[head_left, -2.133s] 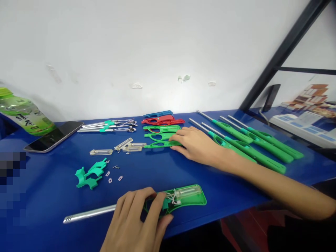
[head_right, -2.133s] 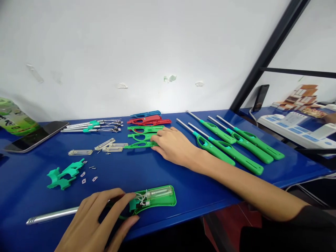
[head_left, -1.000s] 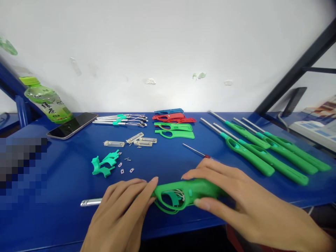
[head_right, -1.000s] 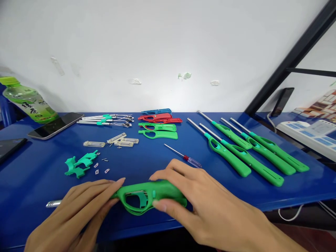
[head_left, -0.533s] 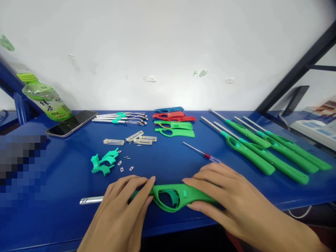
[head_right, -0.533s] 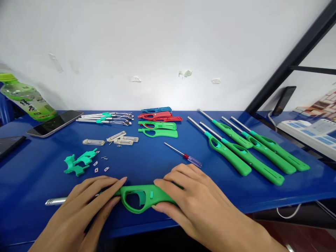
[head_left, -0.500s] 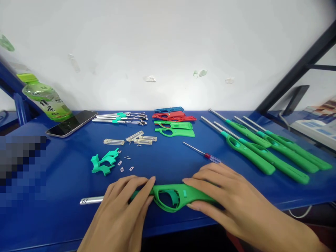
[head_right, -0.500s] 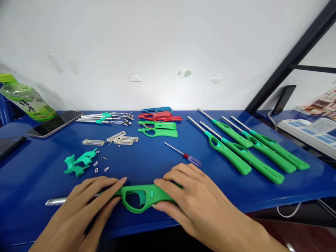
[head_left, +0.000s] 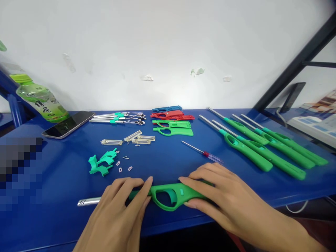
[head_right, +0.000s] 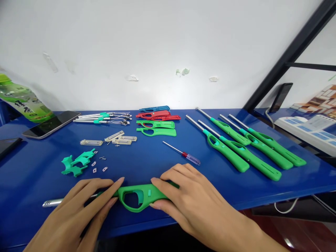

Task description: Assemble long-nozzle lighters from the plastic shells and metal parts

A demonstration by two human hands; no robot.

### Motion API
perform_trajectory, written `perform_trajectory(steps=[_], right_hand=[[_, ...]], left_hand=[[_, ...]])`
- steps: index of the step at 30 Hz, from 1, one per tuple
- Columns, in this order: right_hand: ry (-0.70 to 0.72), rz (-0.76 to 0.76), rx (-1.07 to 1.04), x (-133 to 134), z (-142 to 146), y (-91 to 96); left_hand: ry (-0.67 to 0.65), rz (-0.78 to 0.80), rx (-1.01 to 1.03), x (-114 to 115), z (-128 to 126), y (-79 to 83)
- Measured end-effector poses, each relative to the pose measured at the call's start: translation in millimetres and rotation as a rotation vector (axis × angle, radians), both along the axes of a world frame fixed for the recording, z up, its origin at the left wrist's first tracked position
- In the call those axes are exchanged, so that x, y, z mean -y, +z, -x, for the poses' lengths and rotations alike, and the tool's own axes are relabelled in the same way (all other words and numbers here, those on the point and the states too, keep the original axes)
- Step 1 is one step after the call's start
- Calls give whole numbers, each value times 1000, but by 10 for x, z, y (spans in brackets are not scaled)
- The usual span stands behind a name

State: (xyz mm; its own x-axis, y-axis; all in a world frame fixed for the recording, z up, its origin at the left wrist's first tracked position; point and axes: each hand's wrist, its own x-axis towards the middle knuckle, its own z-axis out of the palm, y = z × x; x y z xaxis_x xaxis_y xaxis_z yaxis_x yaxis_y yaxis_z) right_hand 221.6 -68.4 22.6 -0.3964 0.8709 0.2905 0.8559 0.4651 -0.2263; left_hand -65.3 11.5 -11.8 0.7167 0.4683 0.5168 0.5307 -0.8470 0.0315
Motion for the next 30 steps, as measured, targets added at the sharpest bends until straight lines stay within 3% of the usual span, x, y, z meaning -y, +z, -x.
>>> perform_trajectory(steps=[21, 30], right_hand=[[16, -34, 6, -12, 12, 11], [-21, -1, -18, 21, 15, -49]], left_hand=[[34, 102, -106, 25, 163, -153], [45, 51, -63, -8, 184, -143]])
